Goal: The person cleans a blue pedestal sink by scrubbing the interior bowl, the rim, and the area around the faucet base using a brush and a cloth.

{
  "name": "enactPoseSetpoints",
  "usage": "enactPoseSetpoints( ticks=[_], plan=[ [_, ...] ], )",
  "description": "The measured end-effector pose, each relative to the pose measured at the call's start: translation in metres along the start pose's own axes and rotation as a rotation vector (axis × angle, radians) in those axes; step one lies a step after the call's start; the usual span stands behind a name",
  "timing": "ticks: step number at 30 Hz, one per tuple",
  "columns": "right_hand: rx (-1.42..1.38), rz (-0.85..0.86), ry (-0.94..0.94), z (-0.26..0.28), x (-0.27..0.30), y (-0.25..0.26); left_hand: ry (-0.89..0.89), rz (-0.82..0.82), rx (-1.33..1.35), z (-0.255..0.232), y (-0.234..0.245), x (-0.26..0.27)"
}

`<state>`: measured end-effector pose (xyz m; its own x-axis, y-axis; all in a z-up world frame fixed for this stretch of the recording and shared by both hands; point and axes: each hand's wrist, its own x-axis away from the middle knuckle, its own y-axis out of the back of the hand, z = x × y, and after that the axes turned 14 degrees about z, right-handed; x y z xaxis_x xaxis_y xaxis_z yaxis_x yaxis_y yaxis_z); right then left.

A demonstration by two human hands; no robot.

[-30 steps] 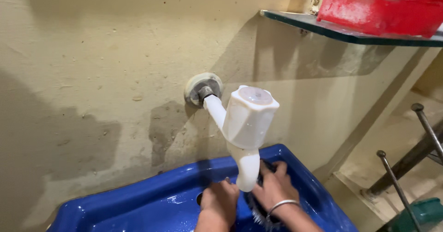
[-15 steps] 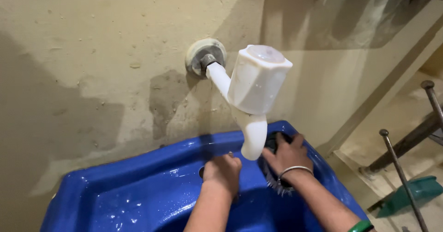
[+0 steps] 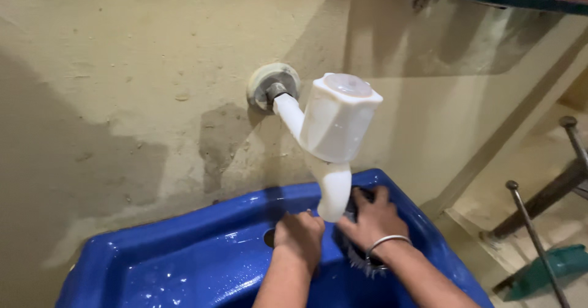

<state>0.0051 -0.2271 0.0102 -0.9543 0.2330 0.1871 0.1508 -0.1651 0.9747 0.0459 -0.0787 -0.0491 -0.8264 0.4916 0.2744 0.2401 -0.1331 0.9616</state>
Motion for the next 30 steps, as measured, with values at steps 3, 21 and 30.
enactPoseSetpoints(
  ticks=[3,21,30],
  plan=[
    [0.012,0.05,0.188,-0.007,0.004,-0.001,-0.02,0.018,-0.036,-0.005,-0.007,-0.003],
    [0.111,-0.007,0.135,-0.019,0.005,0.016,-0.027,0.066,-0.043,-0.005,0.016,0.022],
    [0.188,0.164,0.276,-0.012,0.01,0.018,-0.033,0.003,-0.03,-0.005,0.001,0.017]
  ],
)
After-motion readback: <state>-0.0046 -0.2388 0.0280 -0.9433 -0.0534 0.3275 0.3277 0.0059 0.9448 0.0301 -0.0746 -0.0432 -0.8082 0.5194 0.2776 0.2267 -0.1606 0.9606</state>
